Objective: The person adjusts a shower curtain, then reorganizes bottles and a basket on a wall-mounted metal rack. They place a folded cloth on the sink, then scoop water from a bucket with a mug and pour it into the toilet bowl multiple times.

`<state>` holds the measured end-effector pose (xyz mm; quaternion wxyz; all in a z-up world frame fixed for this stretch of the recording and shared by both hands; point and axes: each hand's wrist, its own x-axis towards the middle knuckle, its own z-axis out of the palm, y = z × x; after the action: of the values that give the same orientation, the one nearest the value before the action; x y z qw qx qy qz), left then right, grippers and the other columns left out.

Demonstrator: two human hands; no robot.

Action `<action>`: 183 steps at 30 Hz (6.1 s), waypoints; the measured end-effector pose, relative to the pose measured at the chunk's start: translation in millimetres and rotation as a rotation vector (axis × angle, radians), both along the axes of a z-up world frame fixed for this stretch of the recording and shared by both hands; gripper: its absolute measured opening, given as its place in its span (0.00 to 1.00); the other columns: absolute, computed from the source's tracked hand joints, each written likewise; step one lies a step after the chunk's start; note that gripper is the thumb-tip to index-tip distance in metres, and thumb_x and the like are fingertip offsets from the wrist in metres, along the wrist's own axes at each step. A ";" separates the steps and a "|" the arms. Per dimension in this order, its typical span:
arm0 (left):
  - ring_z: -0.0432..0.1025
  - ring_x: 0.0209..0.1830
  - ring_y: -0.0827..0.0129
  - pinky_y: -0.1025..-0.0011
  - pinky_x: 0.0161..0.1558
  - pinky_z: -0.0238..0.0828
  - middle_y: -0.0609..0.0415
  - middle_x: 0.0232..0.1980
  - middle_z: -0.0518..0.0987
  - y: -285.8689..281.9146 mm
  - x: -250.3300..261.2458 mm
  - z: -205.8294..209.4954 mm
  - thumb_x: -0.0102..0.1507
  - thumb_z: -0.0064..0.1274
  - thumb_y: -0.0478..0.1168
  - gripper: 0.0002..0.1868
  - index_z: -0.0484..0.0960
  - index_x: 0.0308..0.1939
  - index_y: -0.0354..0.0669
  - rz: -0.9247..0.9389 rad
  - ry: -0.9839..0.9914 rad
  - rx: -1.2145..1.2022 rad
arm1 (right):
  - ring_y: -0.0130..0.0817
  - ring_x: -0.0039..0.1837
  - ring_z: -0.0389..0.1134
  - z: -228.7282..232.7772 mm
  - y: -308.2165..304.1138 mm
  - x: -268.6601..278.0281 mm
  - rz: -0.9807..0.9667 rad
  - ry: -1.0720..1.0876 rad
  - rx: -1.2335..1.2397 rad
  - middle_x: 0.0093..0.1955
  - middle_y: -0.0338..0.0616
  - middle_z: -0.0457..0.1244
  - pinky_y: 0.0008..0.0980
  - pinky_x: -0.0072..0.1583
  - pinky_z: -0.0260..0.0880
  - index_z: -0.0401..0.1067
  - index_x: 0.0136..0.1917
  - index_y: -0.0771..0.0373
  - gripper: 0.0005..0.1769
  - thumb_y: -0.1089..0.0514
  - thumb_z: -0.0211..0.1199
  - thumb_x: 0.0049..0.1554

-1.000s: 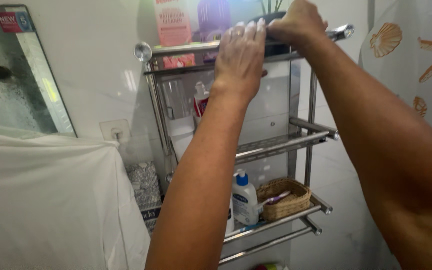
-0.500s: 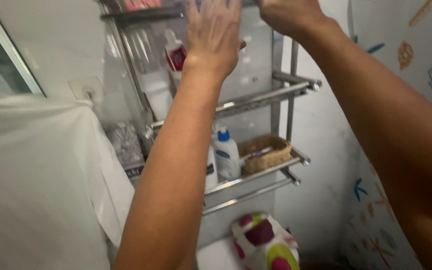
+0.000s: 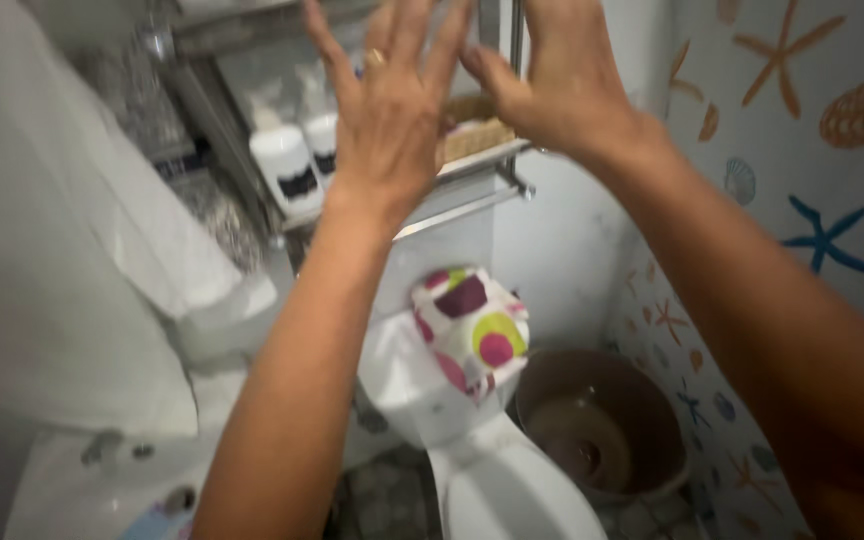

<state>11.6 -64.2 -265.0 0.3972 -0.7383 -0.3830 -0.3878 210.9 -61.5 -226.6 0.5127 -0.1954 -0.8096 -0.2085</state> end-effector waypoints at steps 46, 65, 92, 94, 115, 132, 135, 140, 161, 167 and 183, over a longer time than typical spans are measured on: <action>0.63 0.62 0.31 0.48 0.64 0.62 0.24 0.76 0.50 73.4 46.8 -451.6 0.51 0.71 0.38 0.62 0.46 0.81 0.65 0.268 -0.708 -1.287 | 0.56 0.80 0.46 -493.7 129.7 -22.6 -0.750 -0.095 -1.443 0.79 0.61 0.48 0.65 0.75 0.43 0.38 0.83 0.56 0.79 0.25 0.77 0.33; 0.67 0.69 0.60 0.65 0.67 0.68 0.44 0.71 0.67 6.9 4.1 -419.1 0.39 0.79 0.37 0.79 0.31 0.78 0.37 -0.483 -1.567 -1.181 | 0.37 0.51 0.75 -440.7 50.1 3.7 0.242 0.542 -1.819 0.50 0.52 0.73 0.35 0.58 0.76 0.76 0.55 0.71 0.27 0.74 0.72 0.40; 0.69 0.70 0.50 0.57 0.71 0.66 0.40 0.70 0.71 -229.7 -203.7 -286.7 0.38 0.80 0.37 0.65 0.58 0.74 0.38 -0.206 -1.250 -0.778 | 0.40 0.51 0.73 -324.0 -92.7 -214.1 0.578 0.056 -1.820 0.49 0.47 0.72 0.39 0.56 0.74 0.76 0.55 0.70 0.25 0.70 0.72 0.42; 0.57 0.73 0.43 0.47 0.72 0.56 0.35 0.73 0.59 -260.0 -221.9 -288.7 0.36 0.80 0.40 0.73 0.47 0.78 0.41 0.145 -1.179 -0.749 | 0.39 0.50 0.73 -316.1 -111.5 -243.3 0.446 -0.081 -1.743 0.47 0.47 0.73 0.38 0.55 0.73 0.79 0.51 0.70 0.22 0.69 0.73 0.41; 0.77 0.47 0.45 0.50 0.56 0.69 0.43 0.40 0.84 -306.5 -368.1 -307.3 0.43 0.74 0.47 0.33 0.79 0.50 0.43 0.347 -0.739 -1.067 | 0.50 0.46 0.71 -313.8 -189.1 -430.8 0.093 -0.890 -0.685 0.36 0.47 0.69 0.49 0.50 0.67 0.73 0.49 0.57 0.23 0.59 0.70 0.38; 0.78 0.47 0.46 0.56 0.49 0.74 0.43 0.43 0.83 -135.4 -406.8 -352.7 0.36 0.78 0.45 0.33 0.84 0.43 0.43 0.292 -0.703 -1.175 | 0.52 0.59 0.69 -327.6 -53.9 -444.1 0.266 -0.692 -0.888 0.57 0.51 0.68 0.45 0.60 0.68 0.72 0.58 0.58 0.33 0.60 0.77 0.39; 0.79 0.48 0.48 0.57 0.50 0.75 0.44 0.43 0.85 -124.0 -427.5 -363.3 0.36 0.76 0.44 0.31 0.85 0.43 0.44 0.332 -0.767 -1.203 | 0.50 0.63 0.68 -337.0 -33.1 -465.6 0.188 -0.807 -1.006 0.59 0.47 0.69 0.44 0.63 0.68 0.71 0.62 0.54 0.33 0.61 0.75 0.43; 0.76 0.48 0.44 0.55 0.51 0.74 0.40 0.45 0.82 -92.9 -445.5 -373.3 0.39 0.76 0.44 0.32 0.83 0.45 0.43 0.473 -0.807 -1.166 | 0.49 0.62 0.69 -332.6 -2.4 -504.3 0.241 -0.798 -1.040 0.57 0.47 0.70 0.43 0.64 0.68 0.73 0.59 0.54 0.27 0.62 0.73 0.45; 0.52 0.80 0.51 0.40 0.74 0.44 0.45 0.77 0.59 -101.6 -433.8 -368.7 0.51 0.67 0.40 0.45 0.65 0.71 0.40 0.416 -0.428 -0.974 | 0.51 0.66 0.59 -380.1 -33.4 -497.2 -0.135 -0.715 -0.517 0.70 0.53 0.56 0.57 0.59 0.61 0.63 0.71 0.61 0.54 0.44 0.79 0.35; 0.50 0.81 0.62 0.39 0.74 0.42 0.50 0.81 0.60 -85.9 -480.9 -392.6 0.65 0.50 0.38 0.33 0.66 0.76 0.55 0.523 -0.016 -0.833 | 0.48 0.72 0.56 -391.2 -15.3 -513.7 -0.284 -0.750 -0.666 0.73 0.48 0.54 0.55 0.60 0.61 0.64 0.70 0.51 0.48 0.47 0.78 0.38; 0.68 0.66 0.62 0.56 0.70 0.62 0.57 0.55 0.78 -211.0 -504.7 -455.4 0.64 0.60 0.50 0.13 0.82 0.49 0.54 0.100 -0.004 -1.212 | 0.47 0.64 0.65 -454.1 -129.1 -502.9 -0.114 -1.004 -0.930 0.58 0.49 0.63 0.47 0.65 0.67 0.73 0.54 0.59 0.28 0.40 0.74 0.49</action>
<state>-493.1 -275.2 -720.4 -0.0770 -0.8134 -0.5705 -0.0831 -292.0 -190.5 -680.7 -0.0737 -0.3172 -0.9430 0.0688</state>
